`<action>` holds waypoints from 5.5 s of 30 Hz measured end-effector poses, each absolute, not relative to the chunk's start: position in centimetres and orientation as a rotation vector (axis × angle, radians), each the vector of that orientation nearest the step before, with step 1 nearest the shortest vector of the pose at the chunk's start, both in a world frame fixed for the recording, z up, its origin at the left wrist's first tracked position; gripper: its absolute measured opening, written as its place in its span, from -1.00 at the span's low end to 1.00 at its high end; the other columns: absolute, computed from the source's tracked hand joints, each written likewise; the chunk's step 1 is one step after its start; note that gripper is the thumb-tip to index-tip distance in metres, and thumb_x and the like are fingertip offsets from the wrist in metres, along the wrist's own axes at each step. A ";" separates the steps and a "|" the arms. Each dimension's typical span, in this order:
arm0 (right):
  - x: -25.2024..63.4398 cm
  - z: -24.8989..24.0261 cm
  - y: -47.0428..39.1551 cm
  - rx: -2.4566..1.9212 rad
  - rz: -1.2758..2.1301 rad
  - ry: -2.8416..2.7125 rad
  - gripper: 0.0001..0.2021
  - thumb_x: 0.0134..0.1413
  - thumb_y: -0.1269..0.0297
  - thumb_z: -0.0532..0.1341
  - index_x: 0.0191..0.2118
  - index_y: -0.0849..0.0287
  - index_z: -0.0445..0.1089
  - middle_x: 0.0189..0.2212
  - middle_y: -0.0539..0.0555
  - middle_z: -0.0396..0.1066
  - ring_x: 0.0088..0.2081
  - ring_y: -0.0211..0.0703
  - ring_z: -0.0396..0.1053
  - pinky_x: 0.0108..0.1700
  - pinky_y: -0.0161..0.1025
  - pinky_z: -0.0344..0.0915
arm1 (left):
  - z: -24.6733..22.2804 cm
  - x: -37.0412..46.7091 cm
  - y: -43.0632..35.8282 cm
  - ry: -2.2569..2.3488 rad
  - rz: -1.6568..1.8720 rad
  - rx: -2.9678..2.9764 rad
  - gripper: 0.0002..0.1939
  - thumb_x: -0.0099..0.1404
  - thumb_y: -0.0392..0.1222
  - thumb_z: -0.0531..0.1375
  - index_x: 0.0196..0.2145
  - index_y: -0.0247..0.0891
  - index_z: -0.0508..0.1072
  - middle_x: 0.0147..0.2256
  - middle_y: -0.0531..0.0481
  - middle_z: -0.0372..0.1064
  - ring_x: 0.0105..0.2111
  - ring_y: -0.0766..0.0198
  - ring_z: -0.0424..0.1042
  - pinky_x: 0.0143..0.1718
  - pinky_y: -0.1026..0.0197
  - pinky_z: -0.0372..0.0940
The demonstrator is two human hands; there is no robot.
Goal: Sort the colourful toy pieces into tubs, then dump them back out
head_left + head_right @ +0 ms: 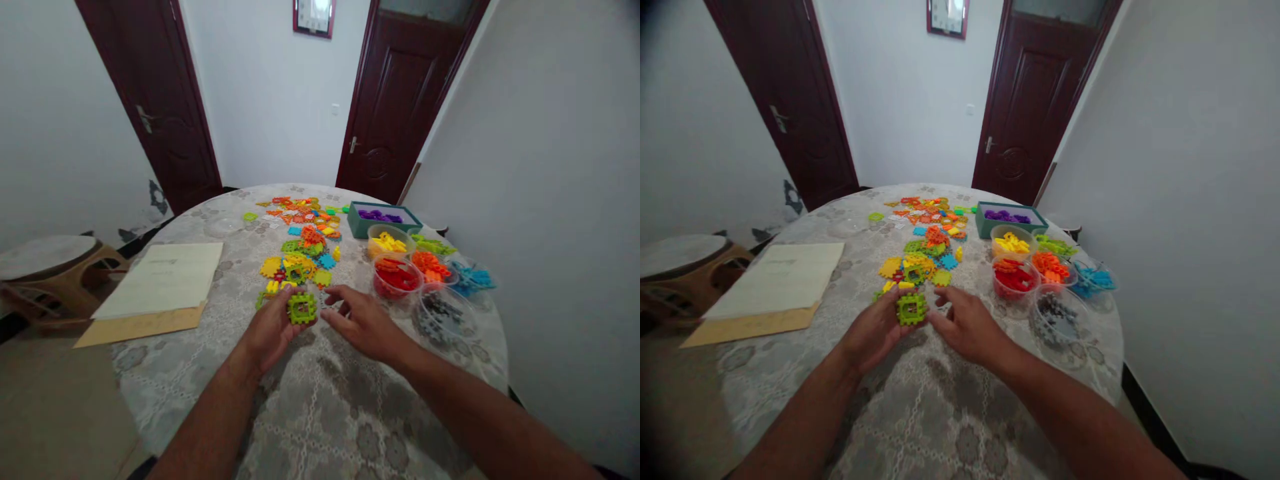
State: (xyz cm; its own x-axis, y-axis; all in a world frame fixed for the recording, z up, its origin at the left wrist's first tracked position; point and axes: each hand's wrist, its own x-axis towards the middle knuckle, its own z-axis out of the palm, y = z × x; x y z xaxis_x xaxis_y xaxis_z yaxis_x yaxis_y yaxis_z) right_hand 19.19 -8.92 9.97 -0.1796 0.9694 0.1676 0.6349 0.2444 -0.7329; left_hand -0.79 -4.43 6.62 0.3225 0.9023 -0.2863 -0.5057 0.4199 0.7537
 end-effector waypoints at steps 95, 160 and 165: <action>37.6 9.2 -13.1 -1.930 -0.686 -1.924 -0.55 0.34 -0.02 0.12 0.10 0.20 0.46 -0.03 0.35 0.54 0.03 0.28 0.49 0.16 0.19 0.38 | 4.5 -4.8 -1.7 1.468 0.527 2.137 -0.68 0.43 -0.08 0.10 0.00 -0.15 0.57 -0.02 -0.25 0.60 -0.04 -0.06 0.55 -0.01 0.00 0.33; 23.8 11.5 -4.9 -1.481 0.597 -2.055 -0.74 0.31 0.13 0.30 0.05 0.00 0.57 -0.02 0.10 0.55 -0.02 -0.07 0.49 0.08 -0.12 0.38 | 4.0 -3.5 -1.8 1.530 0.345 2.449 -0.60 0.37 -0.18 0.23 0.15 -0.16 0.45 0.14 -0.19 0.39 0.12 -0.02 0.34 0.16 0.01 0.26; 30.5 14.4 1.3 -1.827 0.160 -1.993 -0.76 0.26 0.27 0.31 0.01 0.10 0.60 -0.05 0.14 0.59 -0.04 -0.04 0.52 0.05 -0.15 0.36 | 4.5 -3.6 -1.9 1.536 0.305 2.429 -0.61 0.38 -0.16 0.22 0.15 -0.11 0.43 0.16 -0.16 0.39 0.12 0.00 0.36 0.12 0.04 0.28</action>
State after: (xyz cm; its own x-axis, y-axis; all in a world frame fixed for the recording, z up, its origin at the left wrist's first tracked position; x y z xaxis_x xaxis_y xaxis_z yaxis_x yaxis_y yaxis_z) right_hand 30.50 1.34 14.43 -0.0397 0.9718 0.2326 0.9222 0.1253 -0.3660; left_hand -3.56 -1.92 4.47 0.4220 0.9056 0.0425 0.8529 -0.4125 0.3200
